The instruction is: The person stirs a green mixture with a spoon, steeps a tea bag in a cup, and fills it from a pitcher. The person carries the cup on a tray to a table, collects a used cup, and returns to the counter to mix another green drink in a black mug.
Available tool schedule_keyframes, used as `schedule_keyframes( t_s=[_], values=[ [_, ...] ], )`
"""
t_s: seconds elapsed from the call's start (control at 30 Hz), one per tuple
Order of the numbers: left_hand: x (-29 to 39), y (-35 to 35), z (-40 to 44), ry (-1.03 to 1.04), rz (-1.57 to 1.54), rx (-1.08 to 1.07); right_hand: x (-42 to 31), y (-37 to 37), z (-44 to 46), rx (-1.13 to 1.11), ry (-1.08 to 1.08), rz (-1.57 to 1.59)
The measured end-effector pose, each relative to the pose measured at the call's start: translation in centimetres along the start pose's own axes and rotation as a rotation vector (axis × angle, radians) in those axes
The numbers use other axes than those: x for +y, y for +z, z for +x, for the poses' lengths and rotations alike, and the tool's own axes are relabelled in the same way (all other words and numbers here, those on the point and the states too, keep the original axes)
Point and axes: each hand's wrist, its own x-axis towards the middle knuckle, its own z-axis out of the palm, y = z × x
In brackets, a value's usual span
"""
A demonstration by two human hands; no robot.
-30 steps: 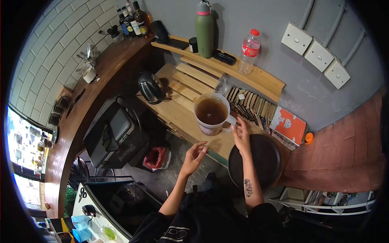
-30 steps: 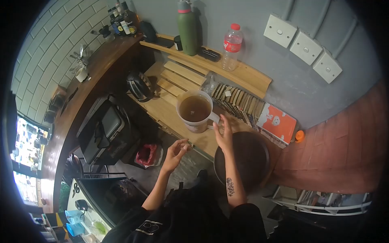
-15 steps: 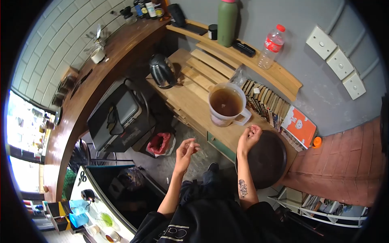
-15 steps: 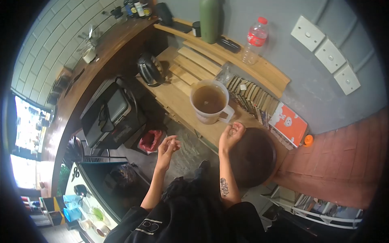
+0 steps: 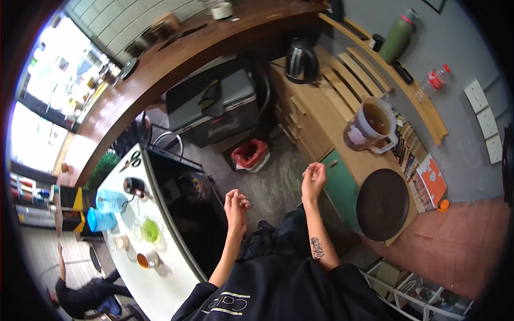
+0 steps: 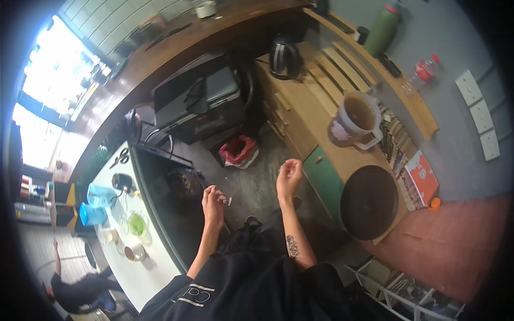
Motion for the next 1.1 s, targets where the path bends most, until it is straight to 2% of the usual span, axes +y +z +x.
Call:
schedule_keyframes(
  t_s=[0.1,0.13,0.17,0.23,0.37,0.43,0.5,0.57,0.63,0.7,0.83,1.1],
  values=[
    [2.2,-4.1,-1.2,0.119,-0.031,0.162,0.4,3.1,-4.2,-0.156,0.023,0.044],
    [2.8,-5.4,-1.6,0.161,-0.008,0.285,0.1,3.7,-5.4,-0.202,0.119,0.100],
    [3.5,-6.4,-2.1,0.217,0.063,0.453,-0.3,4.1,-6.3,-0.240,0.127,0.087],
    [4.0,-9.8,-2.7,0.468,0.150,0.674,0.1,4.7,-7.5,-0.268,0.124,0.081],
    [6.1,-16.3,-5.7,0.681,0.198,1.107,0.9,4.5,-9.1,-0.300,0.120,0.043],
    [6.7,-20.0,-7.7,0.625,0.205,1.245,1.3,4.4,-9.4,-0.305,0.148,0.020],
    [7.9,-21.5,-9.4,0.617,0.237,1.476,1.5,4.4,-9.8,-0.293,0.156,0.013],
    [9.6,-22.2,-10.9,0.555,0.208,1.580,1.5,4.5,-10.1,-0.287,0.160,0.007],
    [10.4,-24.8,-11.5,0.492,0.164,1.568,1.5,4.6,-10.4,-0.307,0.220,0.013],
    [11.7,-25.1,-12.4,0.423,-0.009,1.338,1.4,4.9,-10.6,-0.321,0.221,0.018],
    [11.5,-27.2,-11.3,0.439,0.073,1.329,0.9,5.8,-10.8,-0.354,0.226,0.013],
    [10.8,-27.6,-9.8,0.629,-0.154,1.100,0.5,5.9,-9.7,-0.403,0.236,0.003]
  ],
)
